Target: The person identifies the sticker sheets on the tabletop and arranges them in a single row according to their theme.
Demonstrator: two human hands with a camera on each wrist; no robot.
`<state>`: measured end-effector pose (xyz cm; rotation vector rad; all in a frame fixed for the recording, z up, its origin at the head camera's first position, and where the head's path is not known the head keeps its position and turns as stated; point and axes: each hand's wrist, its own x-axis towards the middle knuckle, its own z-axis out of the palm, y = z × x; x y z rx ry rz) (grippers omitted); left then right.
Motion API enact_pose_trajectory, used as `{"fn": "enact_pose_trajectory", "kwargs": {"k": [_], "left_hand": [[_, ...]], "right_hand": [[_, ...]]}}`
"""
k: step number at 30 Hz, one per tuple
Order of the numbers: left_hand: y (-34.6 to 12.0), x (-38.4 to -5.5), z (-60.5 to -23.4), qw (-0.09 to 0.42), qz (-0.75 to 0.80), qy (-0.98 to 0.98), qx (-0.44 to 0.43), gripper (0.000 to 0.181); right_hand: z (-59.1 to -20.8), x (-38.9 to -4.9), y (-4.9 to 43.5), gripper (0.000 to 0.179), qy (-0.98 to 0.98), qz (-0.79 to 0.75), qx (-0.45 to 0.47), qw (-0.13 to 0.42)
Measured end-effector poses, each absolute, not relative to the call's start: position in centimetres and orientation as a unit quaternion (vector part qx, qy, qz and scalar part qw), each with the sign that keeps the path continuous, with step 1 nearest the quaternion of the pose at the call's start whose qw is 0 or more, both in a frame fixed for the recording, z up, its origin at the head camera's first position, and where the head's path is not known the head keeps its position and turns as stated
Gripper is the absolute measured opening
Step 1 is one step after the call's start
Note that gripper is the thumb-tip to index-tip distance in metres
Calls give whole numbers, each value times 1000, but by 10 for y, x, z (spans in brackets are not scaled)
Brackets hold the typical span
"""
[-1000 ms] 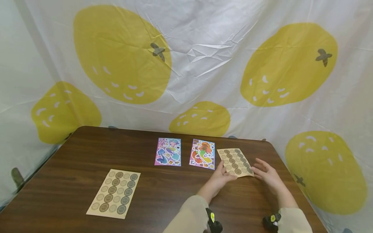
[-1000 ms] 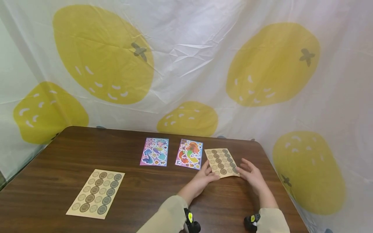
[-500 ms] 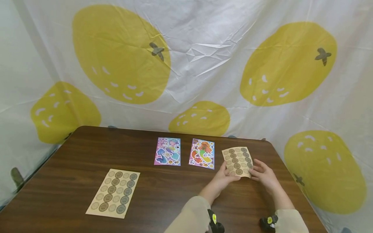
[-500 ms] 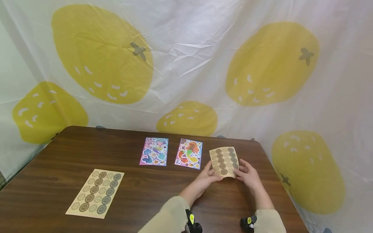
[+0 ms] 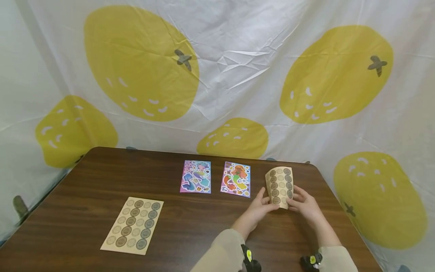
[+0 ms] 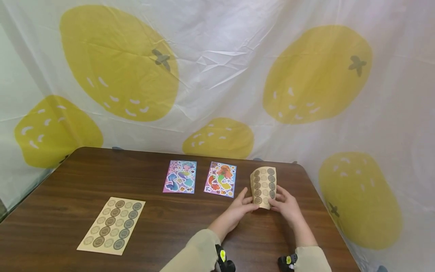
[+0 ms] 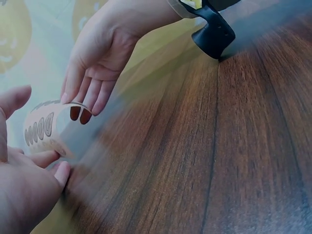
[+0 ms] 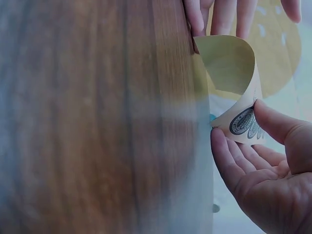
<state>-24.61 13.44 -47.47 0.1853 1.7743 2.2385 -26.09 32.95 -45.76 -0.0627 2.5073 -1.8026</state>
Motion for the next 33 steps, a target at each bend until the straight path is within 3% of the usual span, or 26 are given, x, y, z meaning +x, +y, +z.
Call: {"fn": "enact_pose_trajectory", "kwargs": {"k": [14, 33], "left_hand": [[133, -249, -477, 89, 783, 613, 56, 79], [123, -254, -480, 18, 742, 665, 81, 62]], "right_hand": [[-454, -253, 328, 73, 828, -561, 4, -21], [-450, -240, 333, 84, 831, -555, -3, -22]]}}
